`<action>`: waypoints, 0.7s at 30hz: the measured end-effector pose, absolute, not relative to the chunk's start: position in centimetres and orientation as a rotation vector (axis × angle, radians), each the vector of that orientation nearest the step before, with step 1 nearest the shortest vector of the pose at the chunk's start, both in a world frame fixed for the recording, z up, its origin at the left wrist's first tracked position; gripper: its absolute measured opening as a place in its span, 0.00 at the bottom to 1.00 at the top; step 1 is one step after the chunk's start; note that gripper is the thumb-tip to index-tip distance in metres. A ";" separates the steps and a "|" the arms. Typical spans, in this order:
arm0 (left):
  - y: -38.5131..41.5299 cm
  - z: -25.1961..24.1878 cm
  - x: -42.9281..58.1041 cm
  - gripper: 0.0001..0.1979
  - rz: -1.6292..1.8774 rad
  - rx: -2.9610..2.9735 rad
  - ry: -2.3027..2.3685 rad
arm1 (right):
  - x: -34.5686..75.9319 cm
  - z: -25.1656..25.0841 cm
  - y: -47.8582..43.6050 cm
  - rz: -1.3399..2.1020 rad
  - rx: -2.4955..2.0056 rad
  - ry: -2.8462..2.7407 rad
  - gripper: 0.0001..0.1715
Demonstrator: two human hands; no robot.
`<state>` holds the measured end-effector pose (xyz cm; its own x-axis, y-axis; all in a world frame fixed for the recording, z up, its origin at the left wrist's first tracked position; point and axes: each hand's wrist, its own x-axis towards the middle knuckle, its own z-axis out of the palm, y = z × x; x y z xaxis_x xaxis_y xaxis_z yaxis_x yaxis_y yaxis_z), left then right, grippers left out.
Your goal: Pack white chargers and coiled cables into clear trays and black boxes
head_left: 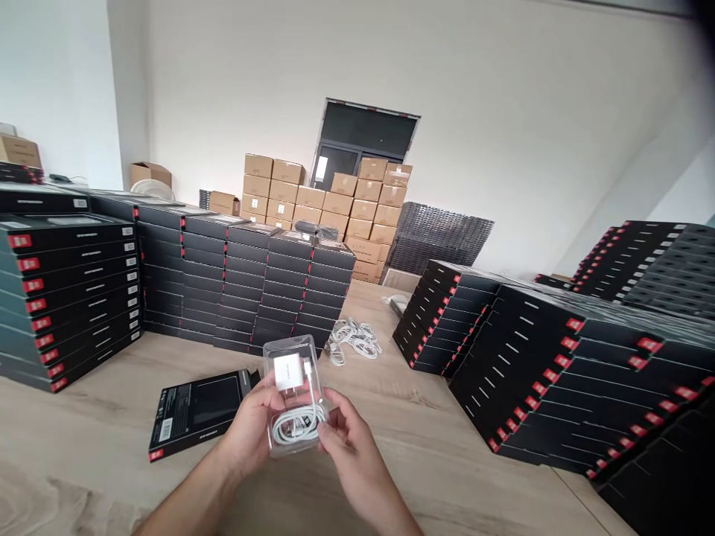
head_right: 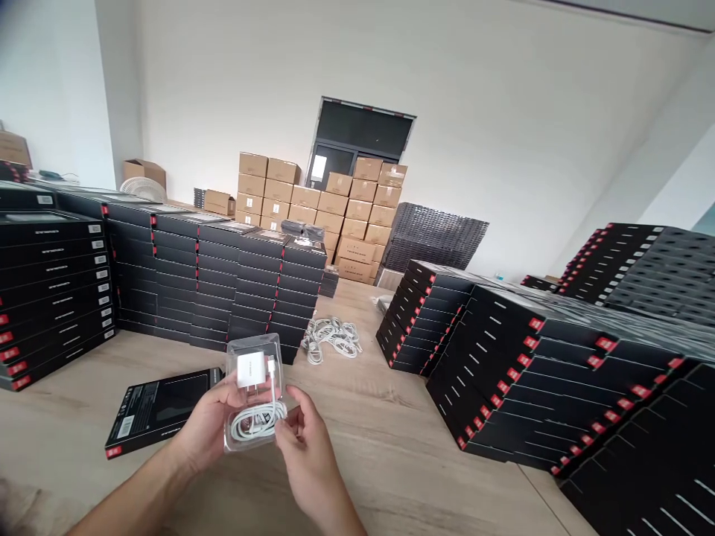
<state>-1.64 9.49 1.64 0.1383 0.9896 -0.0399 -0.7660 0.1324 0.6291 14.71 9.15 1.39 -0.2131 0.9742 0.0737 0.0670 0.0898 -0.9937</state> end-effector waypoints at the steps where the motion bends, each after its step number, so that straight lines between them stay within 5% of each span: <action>1: 9.5 1.6 -1.6 0.30 1.361 0.525 0.521 | 14.6 1.2 9.2 1.234 -1.111 -1.468 0.28; 9: 9.7 0.9 -1.1 0.29 1.353 0.540 0.535 | 14.4 0.2 9.8 1.201 -1.136 -1.500 0.24; 15: 9.3 1.4 -1.0 0.26 1.197 0.630 0.553 | 16.0 1.4 9.7 1.560 -0.949 -1.396 0.30; 21: 8.4 1.5 0.1 0.25 1.119 0.854 0.614 | 16.0 0.7 10.2 1.304 -0.938 -1.319 0.32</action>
<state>0.11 8.40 1.49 0.3331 0.9429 -0.0085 -0.5139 0.1890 0.8368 15.95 10.19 0.74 -0.1835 0.9738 0.1342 -0.1227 0.1127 -0.9860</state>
